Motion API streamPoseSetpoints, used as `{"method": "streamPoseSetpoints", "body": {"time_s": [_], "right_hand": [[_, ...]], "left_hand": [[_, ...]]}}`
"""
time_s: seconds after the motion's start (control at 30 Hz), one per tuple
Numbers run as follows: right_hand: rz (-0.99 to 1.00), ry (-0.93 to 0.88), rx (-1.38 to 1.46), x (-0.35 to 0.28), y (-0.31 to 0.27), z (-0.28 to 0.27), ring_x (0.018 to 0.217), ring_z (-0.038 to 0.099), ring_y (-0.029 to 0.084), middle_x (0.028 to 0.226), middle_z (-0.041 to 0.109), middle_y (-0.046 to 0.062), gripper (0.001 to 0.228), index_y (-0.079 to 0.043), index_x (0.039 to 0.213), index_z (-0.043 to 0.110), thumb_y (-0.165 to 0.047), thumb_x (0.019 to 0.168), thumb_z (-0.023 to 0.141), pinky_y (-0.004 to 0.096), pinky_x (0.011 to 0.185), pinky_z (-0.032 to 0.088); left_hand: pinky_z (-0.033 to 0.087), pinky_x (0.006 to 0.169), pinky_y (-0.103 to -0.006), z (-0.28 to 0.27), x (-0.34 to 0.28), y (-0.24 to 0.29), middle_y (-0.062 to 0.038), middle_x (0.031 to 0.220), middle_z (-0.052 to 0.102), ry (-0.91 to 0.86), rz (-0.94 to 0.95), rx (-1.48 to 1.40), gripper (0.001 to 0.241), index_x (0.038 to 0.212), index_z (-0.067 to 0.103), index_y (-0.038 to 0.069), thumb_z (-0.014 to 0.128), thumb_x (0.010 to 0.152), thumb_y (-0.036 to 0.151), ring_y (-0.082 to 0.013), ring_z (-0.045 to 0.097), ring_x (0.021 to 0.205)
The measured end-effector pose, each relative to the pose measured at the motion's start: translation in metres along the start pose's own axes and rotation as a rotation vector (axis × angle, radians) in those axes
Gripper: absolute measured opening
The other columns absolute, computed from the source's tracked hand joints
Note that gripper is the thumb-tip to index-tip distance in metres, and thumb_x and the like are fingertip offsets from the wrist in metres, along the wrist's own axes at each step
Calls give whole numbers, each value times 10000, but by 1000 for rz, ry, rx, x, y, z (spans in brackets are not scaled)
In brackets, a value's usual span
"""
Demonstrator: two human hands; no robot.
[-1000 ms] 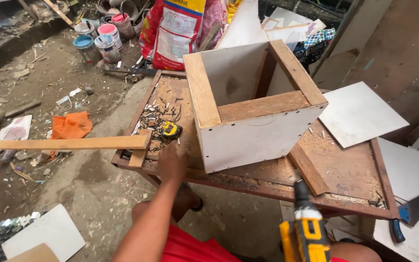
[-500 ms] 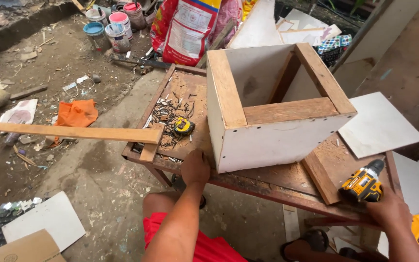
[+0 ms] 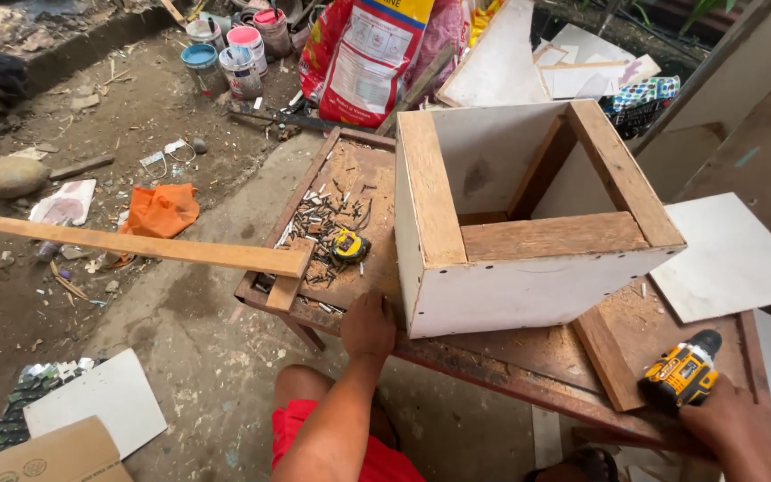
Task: Assembling a wooden box by drilling screws into panels on a workbench.
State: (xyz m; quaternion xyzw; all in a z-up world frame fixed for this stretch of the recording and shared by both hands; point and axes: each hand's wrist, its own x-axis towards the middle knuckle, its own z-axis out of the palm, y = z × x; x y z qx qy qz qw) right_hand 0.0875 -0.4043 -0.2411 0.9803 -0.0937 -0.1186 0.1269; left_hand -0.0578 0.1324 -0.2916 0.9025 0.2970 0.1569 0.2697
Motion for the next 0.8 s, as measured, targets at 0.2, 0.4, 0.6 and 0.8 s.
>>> {"method": "streamPoseSetpoints", "body": {"time_s": [0.2,0.4,0.6,0.8], "right_hand": [[-17,-110,139,2,6,0,1298,669,346,1462,633,162,724,-111,1410,517,-307,749,736,488,1020,535],[-158,-16,-70,-2,7,-8,1348,606,291,1436,627,116,666,-129,1378,533,-459,813,656,502,1123,506],[-27,-101,-57,9,-2,-6,1348,594,263,1430,669,97,685,-156,1376,570,-452,781,738,438,1061,552],[-134,-12,-146,11,4,3,1218,683,196,1292,732,48,581,-176,1239,595,-497,758,652,307,1084,488]], "left_hand": [[439,552,-485,-7,-4,3,-69,802,617,9,-5,-16,241,838,559,145,471,1031,258,-313,603,725],[486,696,-619,-18,26,0,-137,1210,600,133,5,-199,282,1229,565,101,548,964,198,-413,586,1089],[364,1120,-538,-71,113,21,-227,1631,264,-127,49,290,675,1552,343,195,666,974,321,-406,281,1469],[480,1003,-498,-55,154,3,-213,1423,464,-433,43,515,555,1419,490,168,746,932,244,-406,478,1280]]}}
